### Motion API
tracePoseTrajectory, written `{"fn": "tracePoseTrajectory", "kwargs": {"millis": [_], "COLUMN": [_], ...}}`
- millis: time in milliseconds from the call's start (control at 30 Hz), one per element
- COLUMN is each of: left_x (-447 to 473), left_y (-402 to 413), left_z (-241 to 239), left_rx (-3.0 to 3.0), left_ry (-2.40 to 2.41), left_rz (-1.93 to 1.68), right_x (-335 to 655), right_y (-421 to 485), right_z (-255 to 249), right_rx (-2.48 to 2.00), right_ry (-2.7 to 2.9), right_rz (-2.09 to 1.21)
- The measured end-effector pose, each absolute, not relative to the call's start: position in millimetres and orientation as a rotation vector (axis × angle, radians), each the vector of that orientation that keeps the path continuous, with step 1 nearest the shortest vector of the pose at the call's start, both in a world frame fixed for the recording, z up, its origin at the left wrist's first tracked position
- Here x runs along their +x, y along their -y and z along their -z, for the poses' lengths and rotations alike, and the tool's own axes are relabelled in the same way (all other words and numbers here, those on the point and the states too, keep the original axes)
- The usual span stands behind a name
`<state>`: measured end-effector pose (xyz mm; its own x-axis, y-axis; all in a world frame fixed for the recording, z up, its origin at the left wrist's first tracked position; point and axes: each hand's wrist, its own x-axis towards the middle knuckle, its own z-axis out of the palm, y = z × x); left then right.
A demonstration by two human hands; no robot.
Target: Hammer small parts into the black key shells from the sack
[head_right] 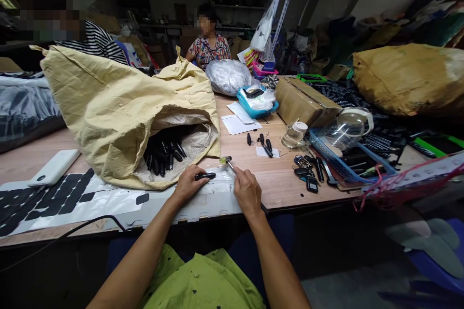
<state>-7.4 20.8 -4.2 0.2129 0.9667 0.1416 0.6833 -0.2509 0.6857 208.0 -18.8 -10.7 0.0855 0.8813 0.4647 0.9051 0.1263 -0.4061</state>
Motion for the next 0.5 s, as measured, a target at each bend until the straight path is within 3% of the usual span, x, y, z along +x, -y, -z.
{"fn": "tracePoseTrajectory", "kwargs": {"millis": [233,500], "left_x": [-7,-7], "left_y": [-22,-21], "left_z": [8,8], "left_rx": [1.980,1.980], "left_ry": [-1.512,-1.519], "left_rz": [-0.801,-0.802], "right_x": [184,179], "right_y": [53,54], "right_z": [-8,3], "right_rx": [-1.383,-1.433], "right_ry": [1.775,1.866], "right_rz": [-0.312,-0.305]}}
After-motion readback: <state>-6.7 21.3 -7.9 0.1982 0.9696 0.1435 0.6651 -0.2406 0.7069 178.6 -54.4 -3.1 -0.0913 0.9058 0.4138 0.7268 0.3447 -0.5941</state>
